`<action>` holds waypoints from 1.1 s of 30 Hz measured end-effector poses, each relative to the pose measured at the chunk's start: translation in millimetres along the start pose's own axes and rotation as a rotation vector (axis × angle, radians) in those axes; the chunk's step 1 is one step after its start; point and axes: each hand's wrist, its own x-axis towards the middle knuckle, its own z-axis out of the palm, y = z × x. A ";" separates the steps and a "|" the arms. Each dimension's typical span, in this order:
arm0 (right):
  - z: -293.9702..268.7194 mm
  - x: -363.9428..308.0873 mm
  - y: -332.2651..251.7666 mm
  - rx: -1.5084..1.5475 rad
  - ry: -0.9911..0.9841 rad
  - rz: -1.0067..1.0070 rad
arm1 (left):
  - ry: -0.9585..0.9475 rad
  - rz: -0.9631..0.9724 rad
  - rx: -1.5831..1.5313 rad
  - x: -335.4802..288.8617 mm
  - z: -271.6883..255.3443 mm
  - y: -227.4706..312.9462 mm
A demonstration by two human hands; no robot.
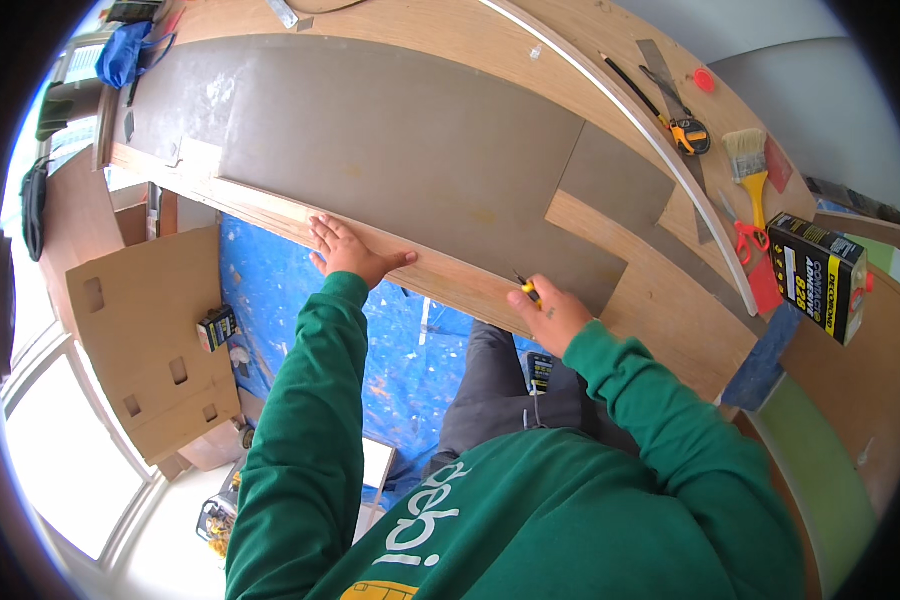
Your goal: The person retrieves a wooden trim strip and a cabinet door panel, then positions the trim along the edge of the panel. They use a utility knife to cut the trim to length and press it into place on the door panel.
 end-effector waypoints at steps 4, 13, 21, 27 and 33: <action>5.8 37.5 -15.9 -0.205 -0.070 -0.228 | -0.010 -0.008 0.006 -2.1 -3.0 1.9; 48.4 98.9 -88.4 -0.410 -0.141 -0.344 | 0.030 0.033 -0.041 -3.3 -1.0 -4.6; 67.1 124.7 -116.7 -0.516 -0.128 -0.414 | 0.050 0.039 -0.113 0.5 7.1 -9.4; 76.1 131.4 -124.0 -0.548 -0.132 -0.380 | 0.092 0.056 -0.134 4.0 14.4 -13.2; 74.2 134.7 -127.3 -0.535 -0.155 -0.391 | 0.094 0.057 -0.118 2.9 14.0 -11.5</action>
